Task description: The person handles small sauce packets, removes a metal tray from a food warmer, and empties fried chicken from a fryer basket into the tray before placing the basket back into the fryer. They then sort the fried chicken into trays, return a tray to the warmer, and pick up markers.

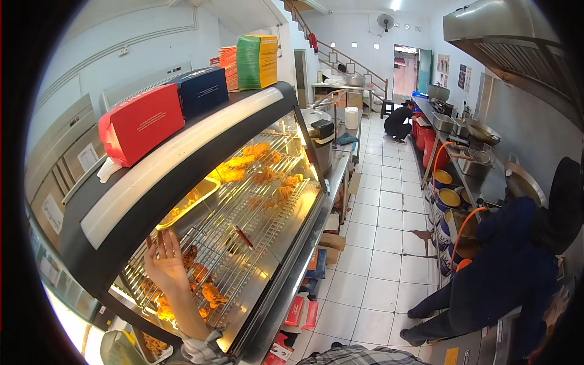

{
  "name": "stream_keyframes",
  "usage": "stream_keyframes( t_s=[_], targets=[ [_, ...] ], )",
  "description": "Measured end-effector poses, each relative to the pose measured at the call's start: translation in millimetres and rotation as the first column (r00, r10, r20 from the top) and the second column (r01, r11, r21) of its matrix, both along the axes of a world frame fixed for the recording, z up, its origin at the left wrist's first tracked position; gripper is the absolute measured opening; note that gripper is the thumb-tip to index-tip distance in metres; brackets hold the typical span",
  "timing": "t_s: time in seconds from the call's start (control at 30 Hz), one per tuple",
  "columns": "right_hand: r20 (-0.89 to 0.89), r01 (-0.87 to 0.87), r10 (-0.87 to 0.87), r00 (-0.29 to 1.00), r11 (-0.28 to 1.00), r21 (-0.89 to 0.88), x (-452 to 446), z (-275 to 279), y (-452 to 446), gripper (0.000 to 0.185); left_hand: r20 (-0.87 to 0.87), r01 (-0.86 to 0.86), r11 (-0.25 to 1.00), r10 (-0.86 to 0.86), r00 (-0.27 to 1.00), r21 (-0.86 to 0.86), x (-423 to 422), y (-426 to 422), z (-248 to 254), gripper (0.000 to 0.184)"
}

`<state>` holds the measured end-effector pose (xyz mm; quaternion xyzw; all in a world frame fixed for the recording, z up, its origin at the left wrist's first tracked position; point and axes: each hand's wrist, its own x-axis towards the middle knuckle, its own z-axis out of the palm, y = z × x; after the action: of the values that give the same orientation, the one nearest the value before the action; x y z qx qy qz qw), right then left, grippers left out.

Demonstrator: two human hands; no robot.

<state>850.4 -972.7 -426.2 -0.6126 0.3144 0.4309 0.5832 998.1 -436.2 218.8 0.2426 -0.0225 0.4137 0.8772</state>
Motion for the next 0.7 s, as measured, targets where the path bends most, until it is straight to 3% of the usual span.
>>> stream_keyframes(
  t_s=[0.13, 0.2, 0.33, 0.37, 0.47, 0.5, 0.6, 0.63, 0.67, 0.7],
  targets=[
    [0.049, -0.011, 0.012, 0.999, 1.0, -0.016, 13, 10, 8, 0.029, 0.117, -0.052, 0.996, 0.043, 0.992, 0.076, -28, -5, 3, 0.045],
    [0.123, -0.006, 0.008, 0.992, 1.0, -0.014, 25, 15, 14, 0.03, 0.116, -0.061, 0.998, 0.059, 0.992, 0.017, -50, -14, 16, 0.042],
    [0.506, -0.021, -0.025, 0.862, 0.996, 0.085, 92, 25, 50, 0.033, 0.154, -0.005, 0.996, -0.009, 0.988, 0.092, -83, -22, 16, 0.053],
    [0.748, -0.16, 0.051, 0.662, 0.984, 0.075, 109, 64, 65, 0.034, 0.156, 0.015, 0.994, -0.031, 0.987, 0.106, -89, -25, 15, 0.054],
    [0.815, -0.197, -0.099, 0.571, 0.947, 0.253, 155, 294, 134, 0.031, 0.128, 0.024, 0.992, -0.04, 0.991, 0.126, -103, -33, 14, 0.059],
    [0.866, -0.246, -0.09, 0.493, 0.939, 0.238, 165, 359, 156, 0.031, 0.118, 0.048, 0.992, -0.062, 0.991, 0.117, -107, -35, 13, 0.06],
    [0.933, -0.414, -0.096, 0.346, 0.877, 0.243, 226, 439, 206, 0.034, 0.136, 0.126, 0.986, -0.141, 0.981, 0.112, -121, -36, 9, 0.062],
    [0.933, -0.438, -0.164, 0.321, 0.847, 0.299, 223, 498, 227, 0.027, 0.094, 0.109, 0.992, -0.115, 0.989, 0.066, -125, -39, 8, 0.059],
    [0.906, -0.534, -0.348, 0.242, 0.732, 0.424, 242, 541, 269, 0.032, 0.075, 0.124, 0.987, -0.132, 0.988, 0.102, -135, -48, 6, 0.058],
    [0.808, -0.603, -0.426, 0.408, 0.538, 0.588, 257, 557, 283, 0.038, 0.031, 0.091, 0.986, -0.096, 0.995, 0.139, -139, -52, 6, 0.055]
  ],
)
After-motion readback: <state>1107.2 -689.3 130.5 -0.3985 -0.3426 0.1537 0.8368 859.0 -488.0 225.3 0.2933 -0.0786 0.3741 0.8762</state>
